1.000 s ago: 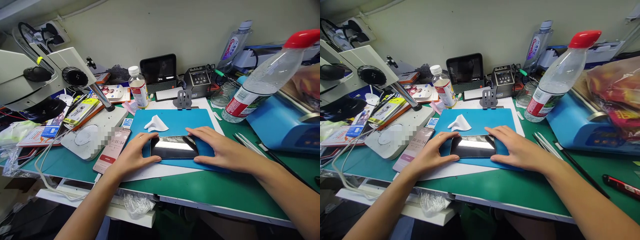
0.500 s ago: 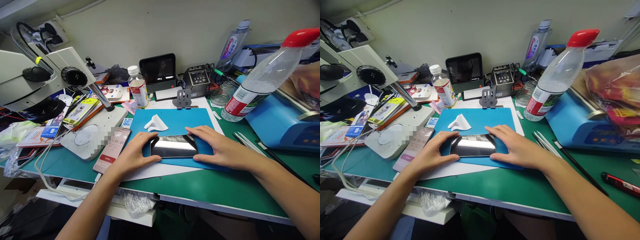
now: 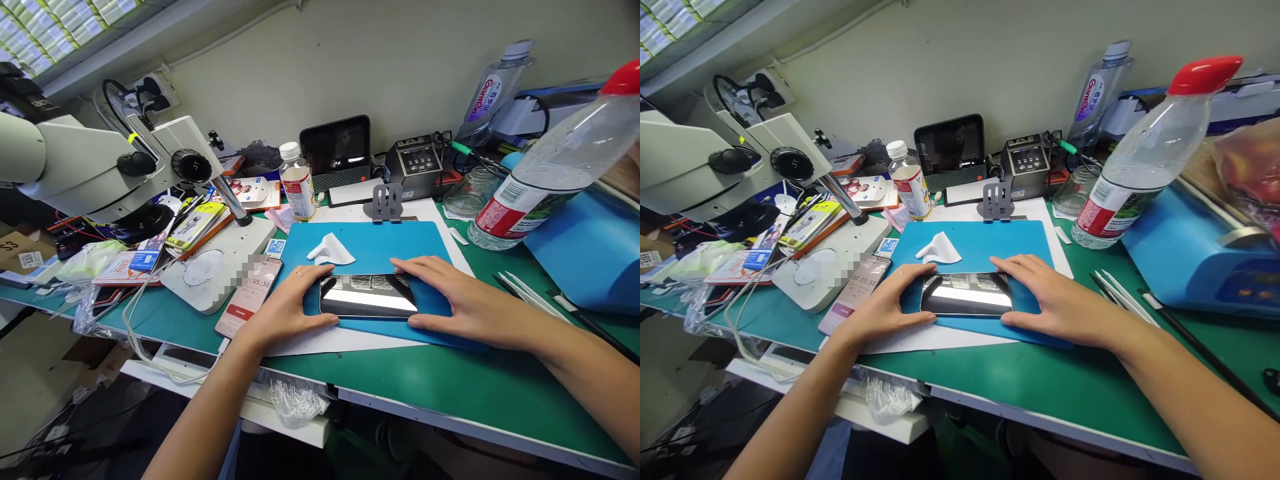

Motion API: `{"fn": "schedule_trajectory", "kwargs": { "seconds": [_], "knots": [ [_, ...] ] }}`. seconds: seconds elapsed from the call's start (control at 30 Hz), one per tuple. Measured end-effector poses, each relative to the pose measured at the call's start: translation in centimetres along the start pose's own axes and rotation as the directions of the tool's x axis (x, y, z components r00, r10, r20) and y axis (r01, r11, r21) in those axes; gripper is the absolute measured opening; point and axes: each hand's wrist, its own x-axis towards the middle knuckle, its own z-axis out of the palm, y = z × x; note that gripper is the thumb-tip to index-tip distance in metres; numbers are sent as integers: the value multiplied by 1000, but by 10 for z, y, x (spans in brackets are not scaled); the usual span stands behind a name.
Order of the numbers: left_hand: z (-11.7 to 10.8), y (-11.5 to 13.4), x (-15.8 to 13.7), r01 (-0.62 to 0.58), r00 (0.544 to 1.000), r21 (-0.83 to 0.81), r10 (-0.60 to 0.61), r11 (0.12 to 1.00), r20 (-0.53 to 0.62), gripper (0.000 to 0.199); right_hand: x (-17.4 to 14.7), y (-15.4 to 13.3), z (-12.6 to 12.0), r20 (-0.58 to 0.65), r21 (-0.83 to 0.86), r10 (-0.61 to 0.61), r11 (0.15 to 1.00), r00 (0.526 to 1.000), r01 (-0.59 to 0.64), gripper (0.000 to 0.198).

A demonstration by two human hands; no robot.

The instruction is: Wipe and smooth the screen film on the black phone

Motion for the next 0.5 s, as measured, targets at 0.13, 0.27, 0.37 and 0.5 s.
{"fn": "schedule_trajectory", "kwargs": {
  "seconds": [0.13,0.27,0.37,0.5],
  "knots": [
    [0,-1,0,9,1000,-19,-9,1000,-5,68,-1,-1,0,2,15,5,1000,1000,-6,90],
    [3,-3,0,-1,1000,-9,1,1000,-16,68,-2,-6,-3,23,27,15,1000,1000,-16,90],
    [3,-4,-1,12,1000,12,-12,1000,-11,67,-3,-10,-5,37,50,21,998,999,-23,93],
    [-4,2,5,-23,999,80,25,997,-20,64,-3,-12,-8,24,92,36,995,999,-38,92]
  ]
}}
